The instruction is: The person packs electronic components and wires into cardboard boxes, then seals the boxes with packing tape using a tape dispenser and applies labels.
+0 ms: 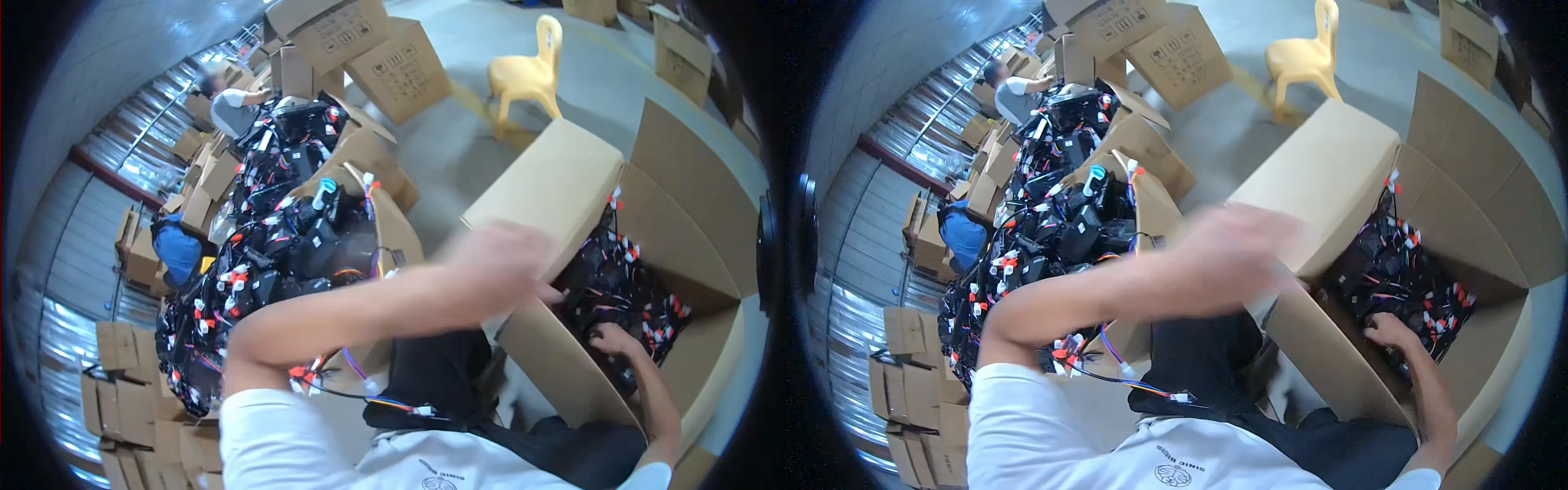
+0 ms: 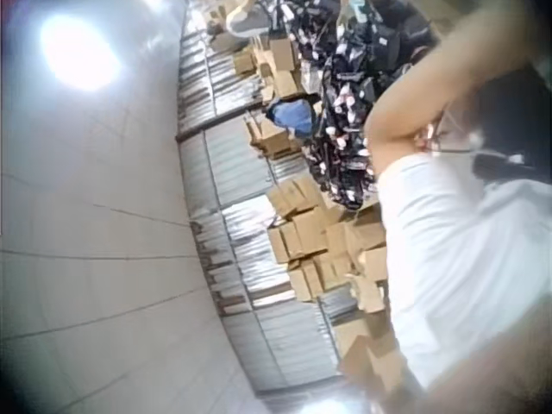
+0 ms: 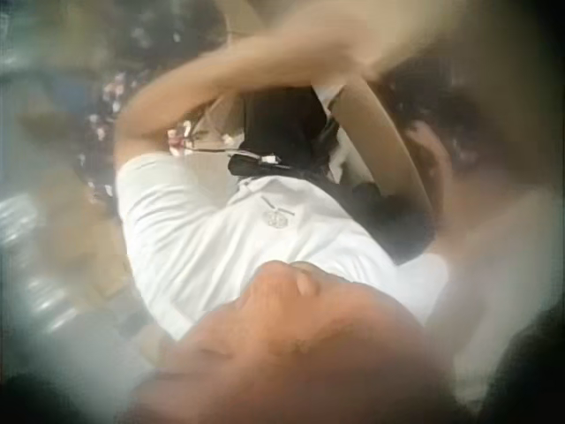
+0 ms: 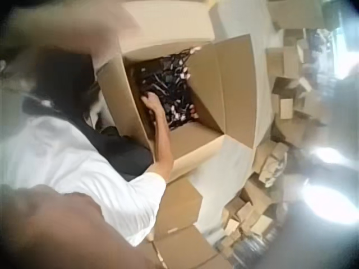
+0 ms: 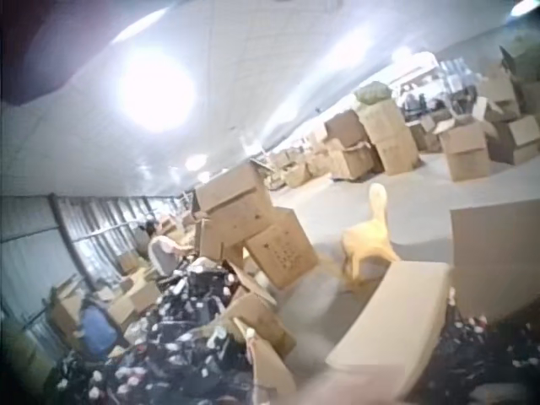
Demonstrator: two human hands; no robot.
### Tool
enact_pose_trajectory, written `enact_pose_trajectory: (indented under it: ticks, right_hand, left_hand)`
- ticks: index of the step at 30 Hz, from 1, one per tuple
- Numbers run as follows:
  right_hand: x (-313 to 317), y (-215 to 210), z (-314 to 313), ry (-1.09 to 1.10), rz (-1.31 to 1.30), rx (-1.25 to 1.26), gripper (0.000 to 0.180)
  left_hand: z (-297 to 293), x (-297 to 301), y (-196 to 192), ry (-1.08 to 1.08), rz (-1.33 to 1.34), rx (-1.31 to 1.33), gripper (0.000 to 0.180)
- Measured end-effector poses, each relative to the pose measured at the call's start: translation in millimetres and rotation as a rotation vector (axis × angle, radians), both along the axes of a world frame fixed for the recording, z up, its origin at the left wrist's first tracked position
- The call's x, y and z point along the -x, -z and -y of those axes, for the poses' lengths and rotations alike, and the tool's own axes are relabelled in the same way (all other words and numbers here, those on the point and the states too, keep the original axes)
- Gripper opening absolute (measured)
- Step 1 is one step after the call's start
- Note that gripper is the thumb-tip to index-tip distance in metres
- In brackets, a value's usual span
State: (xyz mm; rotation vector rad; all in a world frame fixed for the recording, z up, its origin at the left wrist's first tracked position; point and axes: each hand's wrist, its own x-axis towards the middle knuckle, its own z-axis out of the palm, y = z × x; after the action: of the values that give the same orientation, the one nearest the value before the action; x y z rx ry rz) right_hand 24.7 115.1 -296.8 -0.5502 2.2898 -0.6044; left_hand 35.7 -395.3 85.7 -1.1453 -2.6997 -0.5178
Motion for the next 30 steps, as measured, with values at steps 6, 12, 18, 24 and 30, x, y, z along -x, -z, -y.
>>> enact_pose_trajectory:
  ticks: [6, 12, 18, 24, 30]
  right_hand:
    - [23, -99, 122, 0.087, -0.123, 0.246, 0.039]
    - [-17, -265, 244, 0.093, -0.169, 0.354, 0.041]
    - [-64, -449, 412, -0.021, -0.468, 0.843, 0.077]
    - [-136, -520, 608, -0.263, -0.785, 1.174, 0.118]
    - [-132, -485, 610, -0.072, -0.817, 0.974, 0.062]
  left_hand:
    - [370, -115, -85, -0.947, 0.162, 0.447, 0.114]
    - [400, -109, -49, -0.925, 0.066, 0.472, 0.108]
    - [377, -112, -202, -0.807, 0.097, -0.979, 0.076]
    - [290, -155, -194, -0.674, -0.054, -0.944, 0.077]
    - [324, -203, -180, -0.507, 0.07, -0.551, 0.102]
